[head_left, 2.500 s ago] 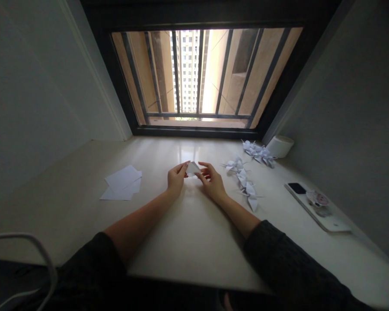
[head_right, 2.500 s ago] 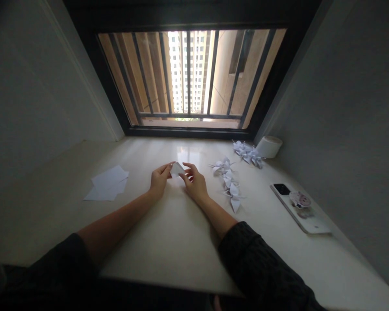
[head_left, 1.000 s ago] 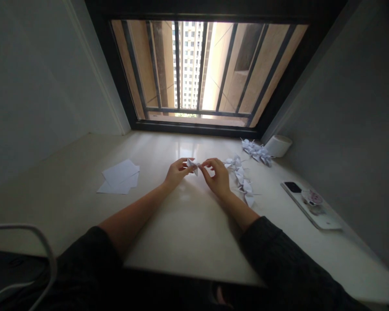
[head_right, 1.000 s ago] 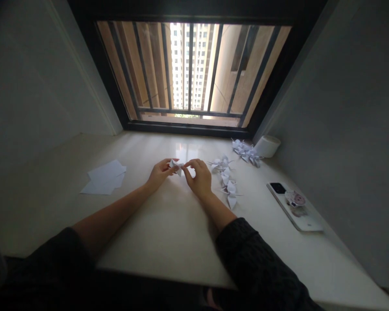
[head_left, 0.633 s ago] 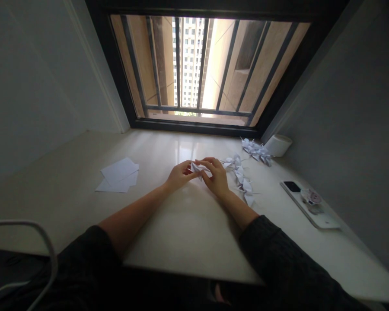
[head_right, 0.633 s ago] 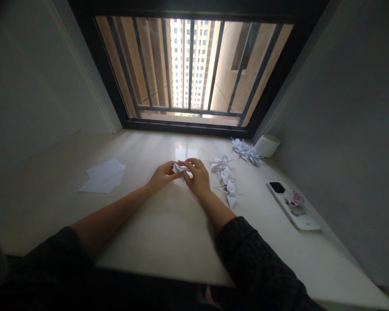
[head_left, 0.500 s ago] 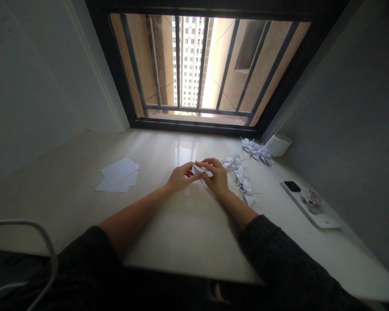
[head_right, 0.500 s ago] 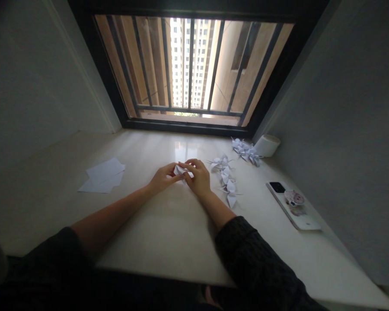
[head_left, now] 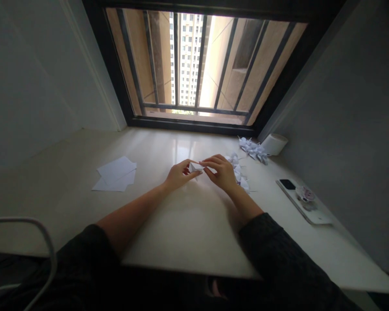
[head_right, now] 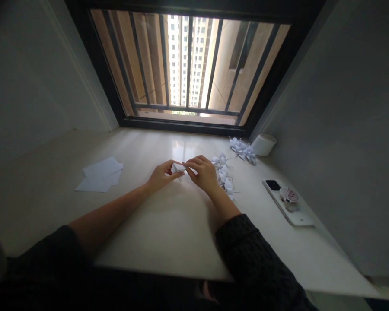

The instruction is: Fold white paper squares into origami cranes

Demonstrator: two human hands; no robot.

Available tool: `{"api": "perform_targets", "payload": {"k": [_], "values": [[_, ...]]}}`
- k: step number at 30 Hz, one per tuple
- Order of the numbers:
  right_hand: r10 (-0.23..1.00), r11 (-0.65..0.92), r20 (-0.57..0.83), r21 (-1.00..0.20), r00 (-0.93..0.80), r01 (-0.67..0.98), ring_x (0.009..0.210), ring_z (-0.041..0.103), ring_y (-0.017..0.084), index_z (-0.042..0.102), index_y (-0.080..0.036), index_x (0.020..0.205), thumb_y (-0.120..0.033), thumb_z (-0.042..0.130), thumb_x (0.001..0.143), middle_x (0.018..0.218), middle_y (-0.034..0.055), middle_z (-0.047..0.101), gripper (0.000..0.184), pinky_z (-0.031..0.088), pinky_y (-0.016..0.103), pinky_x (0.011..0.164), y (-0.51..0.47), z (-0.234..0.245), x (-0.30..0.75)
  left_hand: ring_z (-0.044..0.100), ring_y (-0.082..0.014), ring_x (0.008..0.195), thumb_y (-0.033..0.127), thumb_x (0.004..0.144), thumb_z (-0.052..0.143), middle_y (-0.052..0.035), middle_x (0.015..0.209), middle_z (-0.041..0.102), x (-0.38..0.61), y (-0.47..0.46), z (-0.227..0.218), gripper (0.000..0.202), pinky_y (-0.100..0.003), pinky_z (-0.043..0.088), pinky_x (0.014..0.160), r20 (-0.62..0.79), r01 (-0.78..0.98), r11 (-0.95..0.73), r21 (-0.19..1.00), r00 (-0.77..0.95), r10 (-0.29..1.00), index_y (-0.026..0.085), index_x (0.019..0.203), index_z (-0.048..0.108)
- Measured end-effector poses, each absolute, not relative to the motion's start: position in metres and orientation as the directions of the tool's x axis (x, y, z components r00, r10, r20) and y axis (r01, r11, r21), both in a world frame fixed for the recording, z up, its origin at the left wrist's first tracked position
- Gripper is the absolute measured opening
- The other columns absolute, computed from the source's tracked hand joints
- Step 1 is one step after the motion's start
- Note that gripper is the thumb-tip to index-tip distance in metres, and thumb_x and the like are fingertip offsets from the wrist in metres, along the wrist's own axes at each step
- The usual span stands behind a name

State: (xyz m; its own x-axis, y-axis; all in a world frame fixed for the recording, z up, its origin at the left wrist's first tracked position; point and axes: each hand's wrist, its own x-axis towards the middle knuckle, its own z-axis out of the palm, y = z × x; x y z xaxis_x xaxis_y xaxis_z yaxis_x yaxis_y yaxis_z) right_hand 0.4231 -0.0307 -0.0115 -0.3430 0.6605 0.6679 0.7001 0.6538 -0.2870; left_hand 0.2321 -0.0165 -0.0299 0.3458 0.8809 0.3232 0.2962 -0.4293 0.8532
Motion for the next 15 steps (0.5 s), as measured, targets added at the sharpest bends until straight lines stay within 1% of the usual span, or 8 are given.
{"api": "perform_targets", "payload": {"k": [4,8,15], "values": [[0.681,0.632,0.649,-0.287,-0.339,0.720,0.082,0.057,0.020,0.072,-0.029,0.090,-0.033,0.056,0.084,0.088,0.0027,0.071,0.018,0.045,0.034,0.073,-0.0279,-0.0103,0.4307,0.058,-0.0111,0.063,0.049,0.070,0.066,-0.0029,0.080,0.065,0.2322,-0.0171,-0.0298,0.046,-0.021,0.044,0.056,0.320,0.299,-0.432,0.851,0.357,0.878,0.020,0.106,0.062],[0.705,0.575,0.660,-0.316,-0.261,0.755,0.077,0.058,0.020,0.073,-0.029,0.084,-0.039,0.060,0.081,0.082,0.0037,0.071,0.017,0.044,0.034,0.071,-0.0275,-0.0133,0.4327,0.058,-0.0112,0.062,0.049,0.069,0.066,-0.0028,0.080,0.065,0.2324,-0.0185,-0.0293,0.045,-0.021,0.044,0.056,0.323,0.305,-0.434,0.848,0.352,0.879,0.020,0.104,0.063],[0.697,0.487,0.709,-0.359,-0.107,0.796,0.070,0.059,0.020,0.070,-0.025,0.069,-0.045,0.064,0.076,0.070,0.0039,0.069,0.023,0.042,0.033,0.067,-0.0281,-0.0173,0.4338,0.058,-0.0118,0.061,0.049,0.067,0.068,-0.0014,0.074,0.065,0.2323,-0.0192,-0.0277,0.043,-0.021,0.043,0.055,0.331,0.327,-0.442,0.835,0.343,0.879,0.020,0.099,0.063]]}}
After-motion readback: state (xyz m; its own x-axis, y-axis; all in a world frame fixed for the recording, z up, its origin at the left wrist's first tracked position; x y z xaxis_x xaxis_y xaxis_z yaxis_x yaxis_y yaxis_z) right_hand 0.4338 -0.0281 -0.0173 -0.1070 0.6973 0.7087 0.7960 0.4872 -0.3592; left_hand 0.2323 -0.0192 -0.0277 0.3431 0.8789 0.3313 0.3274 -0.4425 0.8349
